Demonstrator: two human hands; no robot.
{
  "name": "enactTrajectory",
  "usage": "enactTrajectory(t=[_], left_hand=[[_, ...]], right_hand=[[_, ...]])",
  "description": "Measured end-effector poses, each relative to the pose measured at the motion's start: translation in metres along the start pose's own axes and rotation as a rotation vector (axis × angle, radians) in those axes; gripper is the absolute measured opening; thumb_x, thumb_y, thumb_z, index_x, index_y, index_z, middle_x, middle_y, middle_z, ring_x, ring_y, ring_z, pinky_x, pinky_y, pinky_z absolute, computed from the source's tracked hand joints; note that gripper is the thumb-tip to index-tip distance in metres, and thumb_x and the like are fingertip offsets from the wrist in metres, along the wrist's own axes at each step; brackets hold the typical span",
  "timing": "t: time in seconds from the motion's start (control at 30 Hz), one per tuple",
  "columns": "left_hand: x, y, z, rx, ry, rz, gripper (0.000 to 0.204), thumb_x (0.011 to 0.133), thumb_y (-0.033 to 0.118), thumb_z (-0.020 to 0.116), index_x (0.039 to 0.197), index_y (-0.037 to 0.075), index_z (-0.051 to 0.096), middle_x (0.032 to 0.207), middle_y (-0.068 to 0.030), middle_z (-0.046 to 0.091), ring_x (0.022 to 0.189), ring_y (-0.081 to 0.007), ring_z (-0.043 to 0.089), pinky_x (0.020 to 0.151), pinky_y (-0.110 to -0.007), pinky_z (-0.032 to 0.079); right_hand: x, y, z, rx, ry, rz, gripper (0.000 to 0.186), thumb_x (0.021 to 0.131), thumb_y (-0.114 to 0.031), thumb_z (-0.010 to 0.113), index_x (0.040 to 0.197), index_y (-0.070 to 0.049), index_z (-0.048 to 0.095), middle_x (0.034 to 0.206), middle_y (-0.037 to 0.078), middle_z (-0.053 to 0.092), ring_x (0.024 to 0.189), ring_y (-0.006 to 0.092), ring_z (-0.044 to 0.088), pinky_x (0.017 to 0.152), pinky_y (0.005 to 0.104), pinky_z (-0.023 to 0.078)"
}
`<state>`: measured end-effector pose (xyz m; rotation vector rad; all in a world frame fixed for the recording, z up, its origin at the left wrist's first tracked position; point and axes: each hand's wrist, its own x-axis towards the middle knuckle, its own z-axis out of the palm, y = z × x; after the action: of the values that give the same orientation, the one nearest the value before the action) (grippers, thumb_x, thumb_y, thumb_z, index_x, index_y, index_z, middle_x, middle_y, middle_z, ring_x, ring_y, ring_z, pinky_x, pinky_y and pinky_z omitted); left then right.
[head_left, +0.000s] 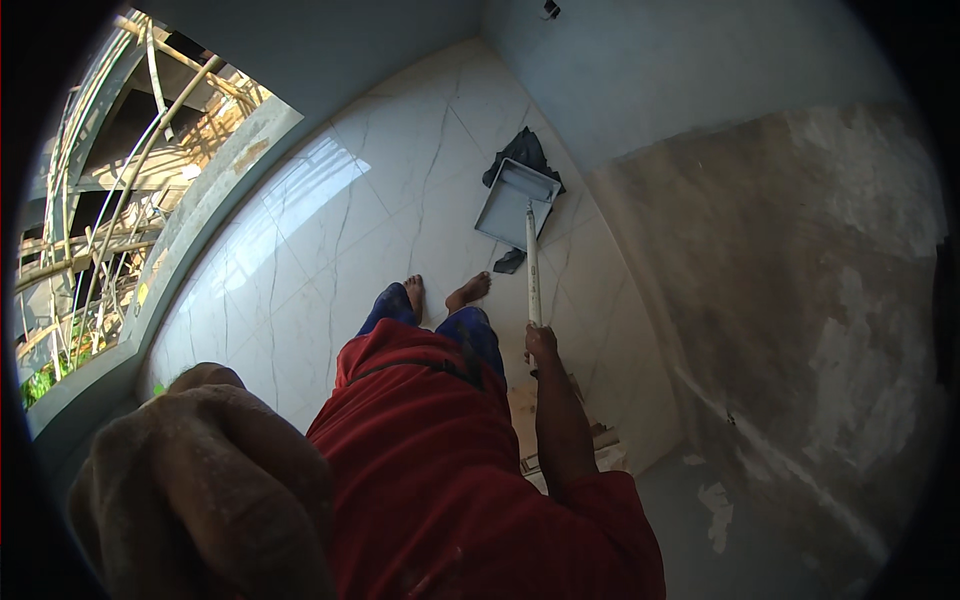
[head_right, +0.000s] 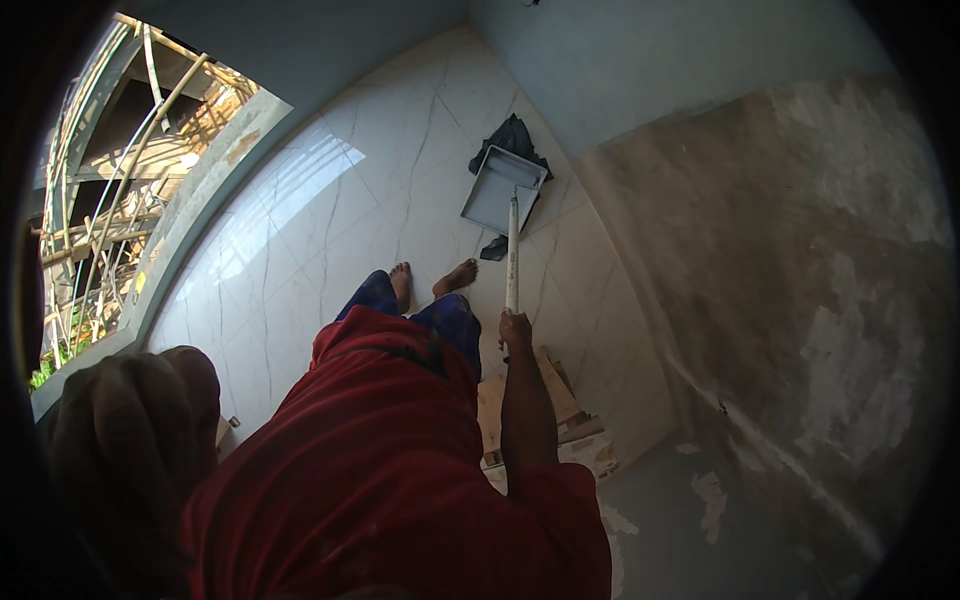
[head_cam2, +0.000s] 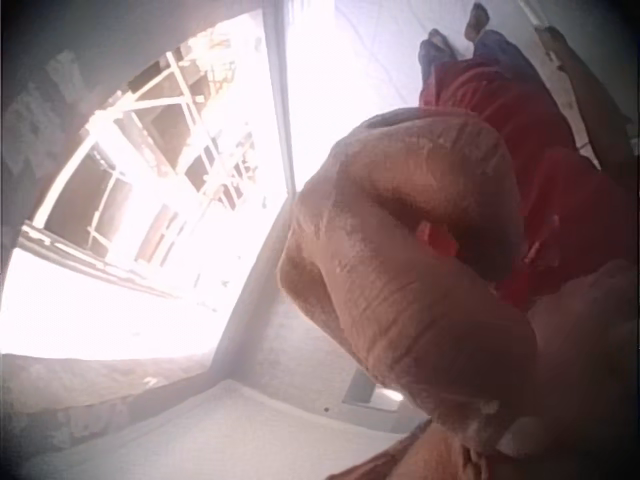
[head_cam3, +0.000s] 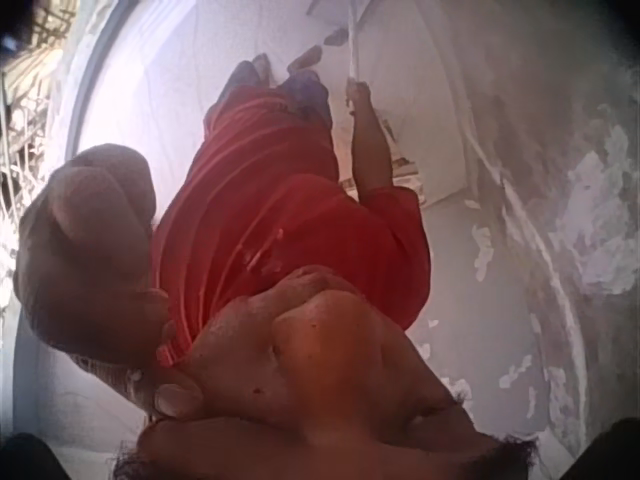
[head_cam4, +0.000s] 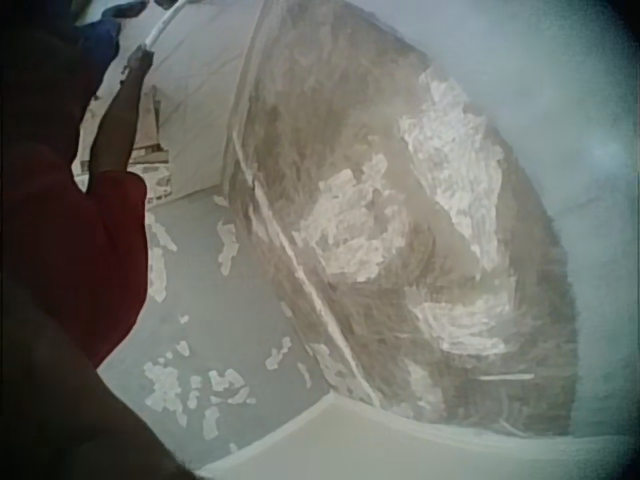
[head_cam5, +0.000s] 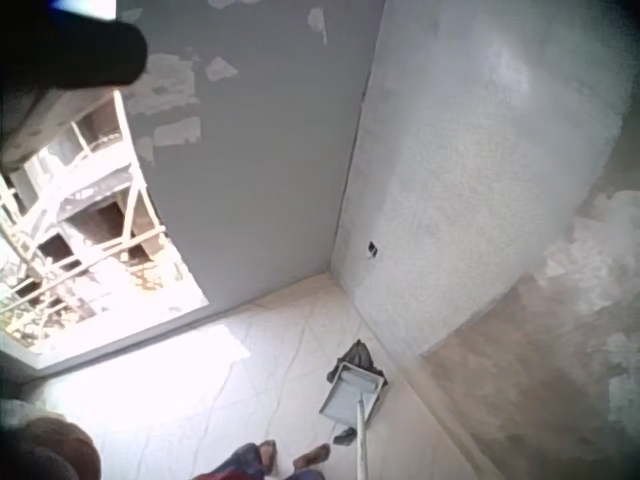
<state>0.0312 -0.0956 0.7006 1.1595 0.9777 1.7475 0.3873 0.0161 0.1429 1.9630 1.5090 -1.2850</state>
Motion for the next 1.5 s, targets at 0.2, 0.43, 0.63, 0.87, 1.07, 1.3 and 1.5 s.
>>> enactTrajectory(t=[0.2, 0.43, 0.63, 0.87, 1.07, 1.3, 1.5], left_hand=[[0.009, -0.022, -0.044, 0.065, 0.132, -0.059, 0.026, 0.077, 0.017, 0.076, 0.069, 0.011, 0.053, 0.075, 0.0007, 0.049, 0.063, -0.0129, 0.042, 0.053, -0.026, 0.032], [0.003, -0.207, -0.148, 0.380, 0.083, -0.492, 0.040, 0.081, 0.005, 0.060, 0.120, 0.008, 0.069, 0.086, -0.0030, 0.060, 0.076, -0.0100, 0.049, 0.066, -0.026, 0.042], [-0.182, -0.371, -0.245, 0.549, 0.089, -1.229, 0.046, 0.084, 0.010, 0.059, 0.130, 0.015, 0.064, 0.093, 0.0020, 0.063, 0.075, -0.0070, 0.054, 0.061, -0.024, 0.045], [-0.326, -0.397, -0.289, 0.241, 0.124, -1.646, 0.045, 0.087, 0.009, 0.057, 0.131, 0.014, 0.061, 0.084, 0.0010, 0.063, 0.061, -0.0098, 0.053, 0.050, -0.023, 0.041], [-0.289, -0.403, -0.277, 0.357, 0.378, -1.504, 0.044, 0.092, 0.013, 0.057, 0.136, 0.012, 0.055, 0.098, -0.0046, 0.067, 0.074, -0.0138, 0.060, 0.062, -0.031, 0.050], [-0.234, -0.404, -0.242, 0.311, 0.444, -1.310, 0.043, 0.092, 0.019, 0.057, 0.135, 0.011, 0.056, 0.107, -0.0053, 0.068, 0.085, -0.0155, 0.063, 0.070, -0.031, 0.052], [-0.248, -0.408, -0.236, 0.313, 0.438, -1.398, 0.044, 0.093, 0.017, 0.056, 0.136, 0.011, 0.055, 0.106, -0.0052, 0.067, 0.081, -0.0143, 0.062, 0.068, -0.029, 0.052]], right_hand=[[-0.007, 0.053, 0.008, -0.147, -0.048, -0.214, 0.045, 0.100, -0.038, 0.048, 0.102, 0.007, 0.049, 0.063, 0.016, 0.061, 0.047, 0.0267, 0.063, 0.045, 0.0387, 0.053], [-0.058, 0.027, 0.023, 0.176, -0.020, 0.080, 0.045, 0.098, -0.040, 0.050, 0.103, 0.004, 0.050, 0.069, 0.016, 0.062, 0.051, 0.0274, 0.064, 0.045, 0.0395, 0.052], [-0.085, 0.038, 0.035, 0.127, 0.021, 0.205, 0.044, 0.096, -0.042, 0.052, 0.104, 0.002, 0.051, 0.071, 0.016, 0.062, 0.052, 0.0259, 0.063, 0.045, 0.0393, 0.051], [-0.111, 0.064, 0.051, 0.030, -0.016, 0.062, 0.044, 0.095, -0.043, 0.054, 0.105, 0.000, 0.053, 0.068, 0.012, 0.060, 0.050, 0.0215, 0.060, 0.041, 0.0369, 0.049], [-0.130, 0.047, 0.037, 0.019, 0.040, 0.041, 0.046, 0.095, -0.043, 0.057, 0.109, 0.001, 0.056, 0.065, 0.010, 0.059, 0.048, 0.0200, 0.059, 0.040, 0.0359, 0.048], [-0.121, 0.044, 0.033, 0.008, -0.004, 0.075, 0.046, 0.096, -0.041, 0.054, 0.108, 0.003, 0.055, 0.070, 0.014, 0.064, 0.053, 0.0241, 0.065, 0.044, 0.0378, 0.052], [-0.066, 0.049, 0.044, 0.082, 0.039, 0.065, 0.047, 0.097, -0.040, 0.051, 0.102, 0.007, 0.050, 0.075, 0.023, 0.065, 0.058, 0.0348, 0.067, 0.050, 0.0434, 0.054]])
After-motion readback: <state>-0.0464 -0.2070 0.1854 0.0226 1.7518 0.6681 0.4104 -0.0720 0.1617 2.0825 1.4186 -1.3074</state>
